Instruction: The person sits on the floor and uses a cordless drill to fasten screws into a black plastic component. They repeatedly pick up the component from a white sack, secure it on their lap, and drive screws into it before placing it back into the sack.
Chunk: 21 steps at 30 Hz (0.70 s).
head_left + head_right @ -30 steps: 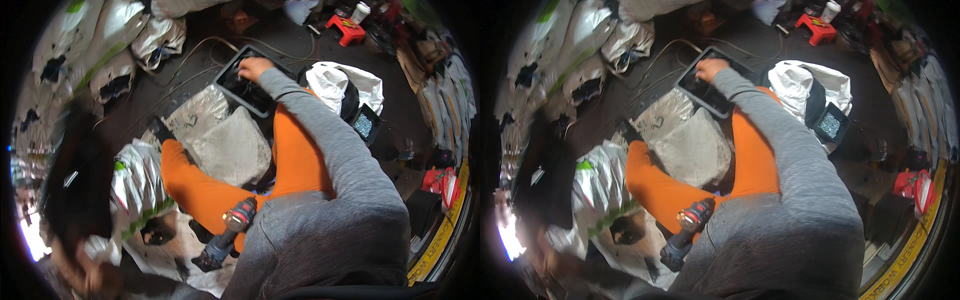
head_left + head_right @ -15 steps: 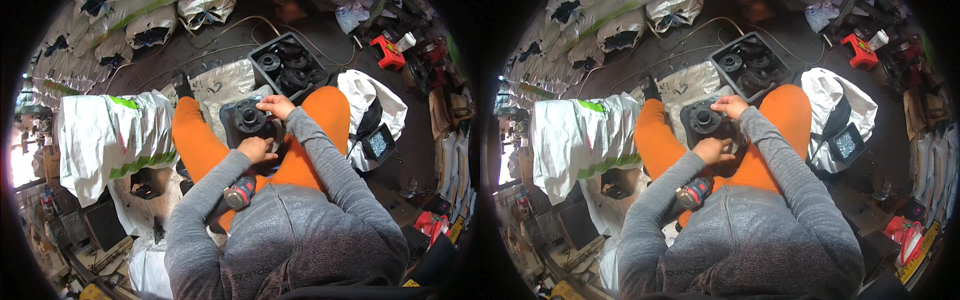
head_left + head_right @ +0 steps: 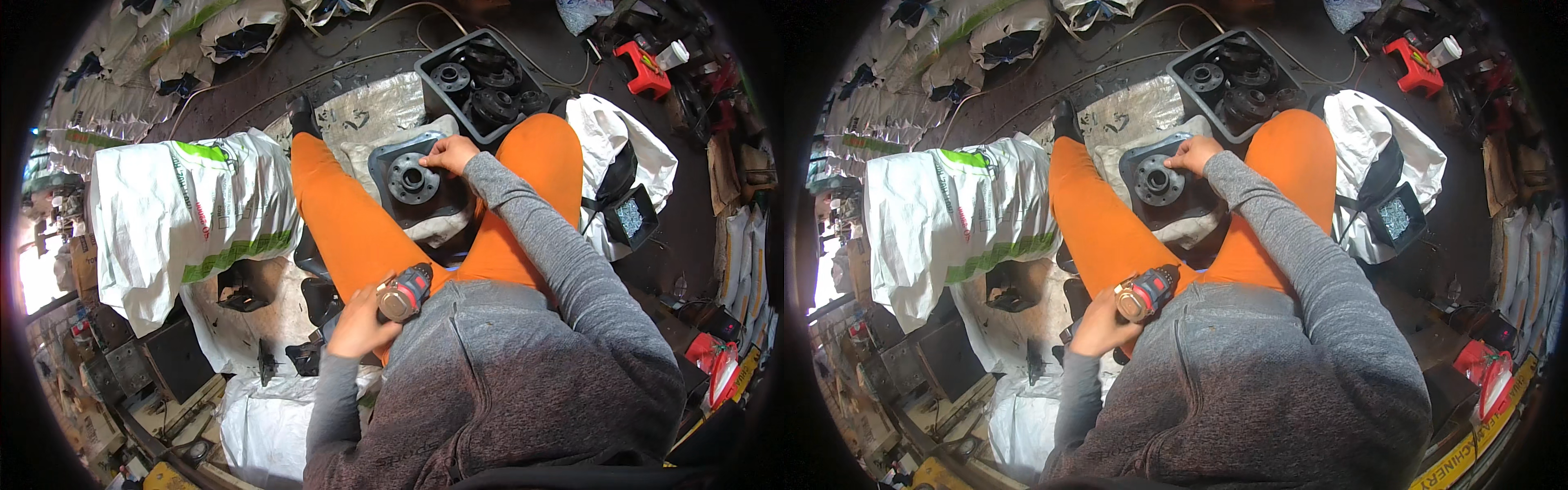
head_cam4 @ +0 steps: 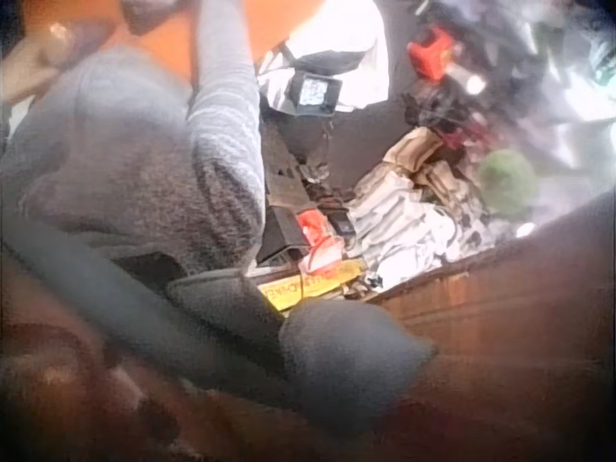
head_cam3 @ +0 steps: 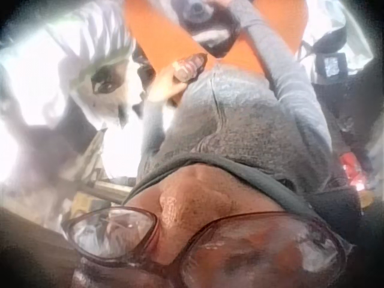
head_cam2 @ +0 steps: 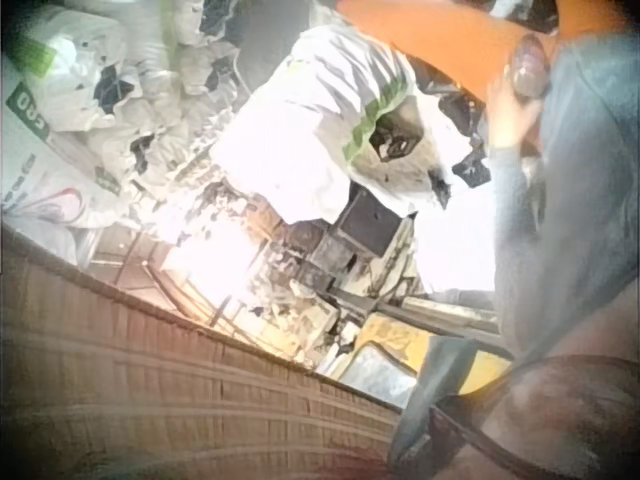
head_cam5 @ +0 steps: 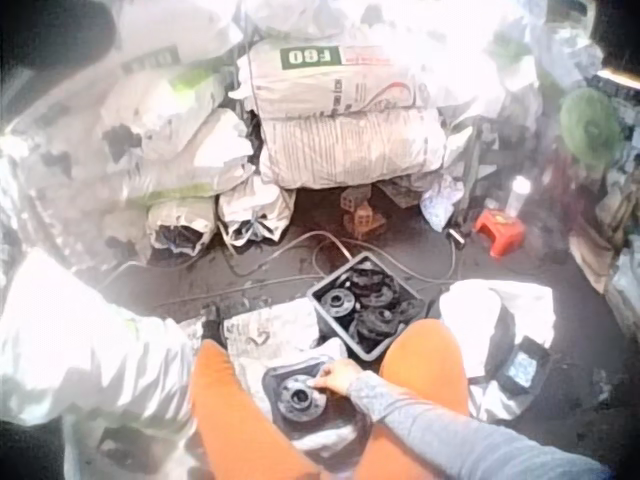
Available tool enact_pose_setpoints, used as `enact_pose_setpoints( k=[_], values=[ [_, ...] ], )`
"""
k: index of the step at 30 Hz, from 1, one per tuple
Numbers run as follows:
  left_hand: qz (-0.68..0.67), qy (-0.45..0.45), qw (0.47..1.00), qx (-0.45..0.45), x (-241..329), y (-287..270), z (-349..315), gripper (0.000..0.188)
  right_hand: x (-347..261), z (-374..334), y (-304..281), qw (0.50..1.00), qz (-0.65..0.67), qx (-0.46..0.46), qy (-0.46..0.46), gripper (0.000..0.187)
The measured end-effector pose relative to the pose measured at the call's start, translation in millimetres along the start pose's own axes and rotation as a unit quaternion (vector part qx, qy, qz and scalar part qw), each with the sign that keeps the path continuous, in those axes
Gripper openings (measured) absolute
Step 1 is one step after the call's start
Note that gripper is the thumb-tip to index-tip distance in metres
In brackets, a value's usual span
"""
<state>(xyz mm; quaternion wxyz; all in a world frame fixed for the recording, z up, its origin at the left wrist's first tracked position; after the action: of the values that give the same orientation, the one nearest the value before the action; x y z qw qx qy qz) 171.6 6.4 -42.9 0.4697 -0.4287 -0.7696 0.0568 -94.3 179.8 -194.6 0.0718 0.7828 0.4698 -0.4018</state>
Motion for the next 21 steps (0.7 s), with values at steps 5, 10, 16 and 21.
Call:
enact_pose_setpoints(
  k=[5,10,16,21],
  values=[
    [0.01,-0.026,1.0,-0.006,3.6,-1.3,22.8,0.061,-8.0,-7.8,-6.2,1.0,-0.024,-0.005,0.008,0.042],
    [0.027,0.093,0.993,0.071,11.3,-34.6,-1.4,0.054,13.3,-30.6,6.6,0.901,0.422,-0.061,-0.083,0.047],
    [0.016,0.068,0.985,0.159,55.6,-79.3,-19.8,0.047,-39.7,-118.4,56.1,0.85,0.43,-0.18,-0.247,0.061],
    [0.037,0.097,0.981,0.164,73.0,-84.7,-4.6,0.042,-55.6,-134.3,47.2,0.927,0.126,-0.099,-0.339,0.068]
  ],
)
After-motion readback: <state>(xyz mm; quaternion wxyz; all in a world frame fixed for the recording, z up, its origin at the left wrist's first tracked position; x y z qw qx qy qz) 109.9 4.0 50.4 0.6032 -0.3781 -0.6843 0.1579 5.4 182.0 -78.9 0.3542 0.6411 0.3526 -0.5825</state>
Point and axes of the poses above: each hand's wrist, its own z-axis towards the middle knuckle, its own y-axis out of the palm, x = y × z, the point moved 6 cm from there along z, towards the middle knuckle, and after that the axes turned 12 degrees about -x, right-handed, at the moved point
